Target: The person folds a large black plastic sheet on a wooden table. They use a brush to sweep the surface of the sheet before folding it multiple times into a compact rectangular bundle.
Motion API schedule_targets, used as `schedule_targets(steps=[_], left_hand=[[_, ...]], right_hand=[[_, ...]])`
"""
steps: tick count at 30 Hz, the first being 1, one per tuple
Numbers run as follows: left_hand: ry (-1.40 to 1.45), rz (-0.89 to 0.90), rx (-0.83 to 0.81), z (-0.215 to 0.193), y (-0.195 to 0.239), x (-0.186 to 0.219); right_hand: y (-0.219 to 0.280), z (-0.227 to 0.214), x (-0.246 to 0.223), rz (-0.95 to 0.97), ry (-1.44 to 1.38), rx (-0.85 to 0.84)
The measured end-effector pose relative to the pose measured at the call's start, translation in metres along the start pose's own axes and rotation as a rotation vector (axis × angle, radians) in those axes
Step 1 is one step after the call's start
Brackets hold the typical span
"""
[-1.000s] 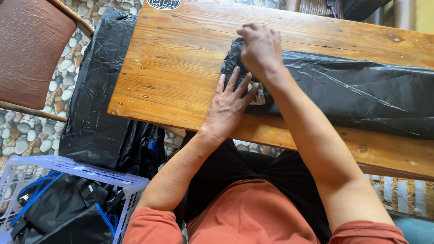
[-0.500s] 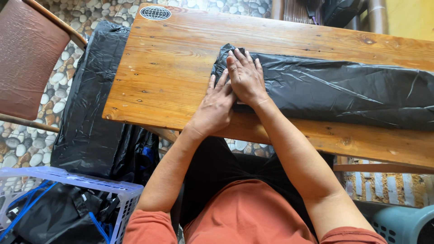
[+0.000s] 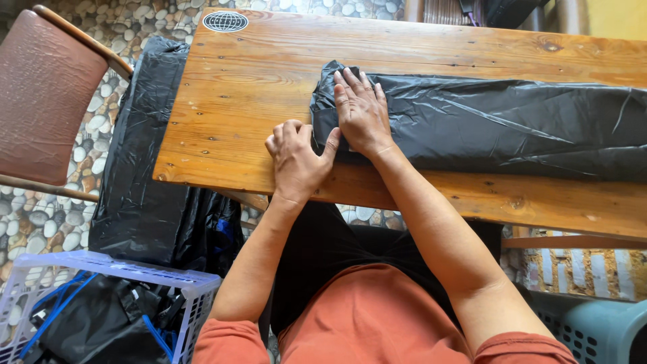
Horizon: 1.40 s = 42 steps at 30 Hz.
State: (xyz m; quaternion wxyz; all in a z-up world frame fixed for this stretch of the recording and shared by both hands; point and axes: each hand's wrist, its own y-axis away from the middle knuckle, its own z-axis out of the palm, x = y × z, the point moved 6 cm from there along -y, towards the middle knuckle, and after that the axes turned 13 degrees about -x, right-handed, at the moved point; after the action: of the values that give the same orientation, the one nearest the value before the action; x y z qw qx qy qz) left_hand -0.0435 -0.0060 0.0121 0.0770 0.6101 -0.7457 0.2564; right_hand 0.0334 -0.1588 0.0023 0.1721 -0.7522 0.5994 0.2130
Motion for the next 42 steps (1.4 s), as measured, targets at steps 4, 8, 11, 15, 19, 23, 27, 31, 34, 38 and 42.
schedule_targets(steps=[4, 8, 11, 15, 19, 23, 27, 31, 34, 38, 42], left_hand=[[0.286, -0.063, -0.049, 0.01, -0.004, -0.002], [0.766, -0.173, -0.034, 0.001, 0.0, 0.023], [1.145, -0.212, -0.017, 0.008, 0.003, 0.041], [1.509, -0.074, 0.085, 0.038, 0.005, 0.065], [1.591, -0.02, 0.145, 0.034, 0.007, 0.084], [1.56, -0.01, 0.136, 0.028, 0.003, 0.095], [1.569, 0.075, 0.132, 0.044, -0.007, 0.099], [1.303, 0.069, 0.097, 0.043, -0.011, 0.098], [1.049, 0.075, 0.081, 0.036, -0.011, 0.097], [0.865, 0.169, 0.143, 0.037, -0.012, 0.1], [0.817, 0.237, 0.162, 0.033, -0.01, 0.112]], right_hand=[[-0.002, 0.0, 0.01, -0.009, -0.096, 0.008], [0.007, -0.023, -0.003, -0.018, -0.324, 0.033], [0.007, -0.025, 0.007, -0.095, -0.433, 0.087], [0.017, -0.037, 0.006, -0.109, -0.731, 0.166], [0.014, -0.033, 0.016, -0.297, -1.115, 0.269], [0.013, -0.034, 0.023, -0.333, -1.159, 0.253], [0.007, -0.029, 0.028, -0.441, -1.522, 0.232], [0.004, -0.032, 0.036, -0.397, -1.798, 0.311], [0.01, -0.046, 0.047, -0.185, -1.54, 0.357], [-0.002, -0.053, 0.073, -0.028, -1.018, 0.213], [0.035, -0.099, 0.069, 0.046, -0.281, 0.292]])
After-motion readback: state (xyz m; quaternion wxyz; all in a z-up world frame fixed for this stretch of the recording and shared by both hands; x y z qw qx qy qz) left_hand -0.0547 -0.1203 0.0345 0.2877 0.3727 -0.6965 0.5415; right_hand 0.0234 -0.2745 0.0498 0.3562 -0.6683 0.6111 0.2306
